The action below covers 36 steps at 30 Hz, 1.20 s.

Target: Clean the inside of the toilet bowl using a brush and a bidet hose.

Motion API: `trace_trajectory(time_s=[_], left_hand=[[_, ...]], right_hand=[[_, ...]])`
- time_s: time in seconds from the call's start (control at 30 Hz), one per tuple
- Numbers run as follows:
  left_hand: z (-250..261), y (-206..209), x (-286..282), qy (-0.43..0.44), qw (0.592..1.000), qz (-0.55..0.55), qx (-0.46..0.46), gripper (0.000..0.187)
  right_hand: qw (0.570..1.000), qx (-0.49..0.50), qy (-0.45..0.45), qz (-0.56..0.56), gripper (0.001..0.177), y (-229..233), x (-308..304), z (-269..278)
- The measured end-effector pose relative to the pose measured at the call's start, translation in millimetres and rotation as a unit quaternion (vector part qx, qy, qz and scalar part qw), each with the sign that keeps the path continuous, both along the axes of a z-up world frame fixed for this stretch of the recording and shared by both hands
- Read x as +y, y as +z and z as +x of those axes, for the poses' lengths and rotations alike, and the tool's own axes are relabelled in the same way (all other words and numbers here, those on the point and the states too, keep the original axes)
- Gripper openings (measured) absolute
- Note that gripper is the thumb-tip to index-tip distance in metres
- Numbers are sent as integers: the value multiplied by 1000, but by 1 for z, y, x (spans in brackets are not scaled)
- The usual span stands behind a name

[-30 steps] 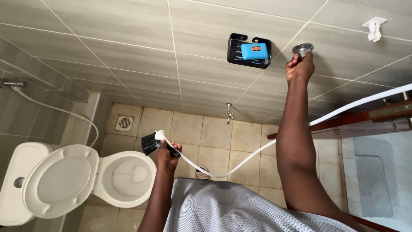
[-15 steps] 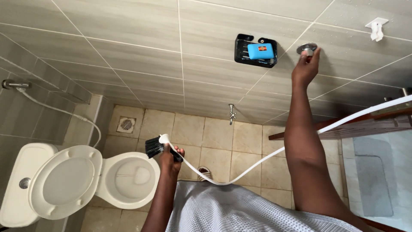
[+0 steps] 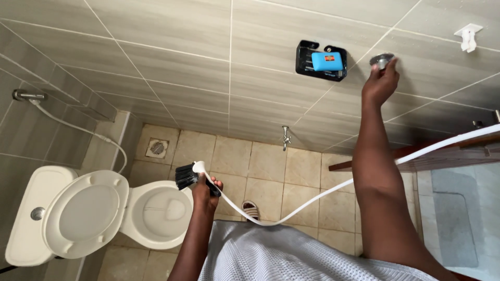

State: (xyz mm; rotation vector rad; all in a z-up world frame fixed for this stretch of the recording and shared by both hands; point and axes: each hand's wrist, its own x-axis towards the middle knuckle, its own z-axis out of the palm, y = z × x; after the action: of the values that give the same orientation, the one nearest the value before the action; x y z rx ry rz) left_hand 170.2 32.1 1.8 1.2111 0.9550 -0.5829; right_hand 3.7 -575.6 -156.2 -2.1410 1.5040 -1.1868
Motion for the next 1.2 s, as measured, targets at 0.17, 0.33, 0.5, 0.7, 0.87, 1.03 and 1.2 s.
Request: trace_trajectory(time_s=[0.17, 0.33, 0.5, 0.7, 0.87, 1.03, 1.2], left_hand=[[0, 6, 7, -7, 1000, 5, -6, 27], [1, 4, 16, -5, 1000, -3, -13, 26], [-1, -1, 25, -9, 1000, -21, -17, 28], [-12, -42, 46, -25, 998, -11, -54, 33], [-31, 2, 42, -6, 999, 8, -35, 29], [-43, 27, 63, -24, 1000, 7, -13, 27], [-45, 57, 78, -34, 999, 26, -2, 25]], right_hand=[[769, -413, -127, 471, 57, 57, -20, 15], [737, -457, -128, 481, 51, -8, -20, 12], [971, -127, -137, 152, 76, 3, 52, 12], [748, -287, 24, 598, 25, -143, 277, 66], [445, -132, 424, 778, 31, 45, 442, 164], [408, 78, 536, 735, 51, 129, 505, 210], [328, 216, 617, 681, 53, 171, 525, 214]])
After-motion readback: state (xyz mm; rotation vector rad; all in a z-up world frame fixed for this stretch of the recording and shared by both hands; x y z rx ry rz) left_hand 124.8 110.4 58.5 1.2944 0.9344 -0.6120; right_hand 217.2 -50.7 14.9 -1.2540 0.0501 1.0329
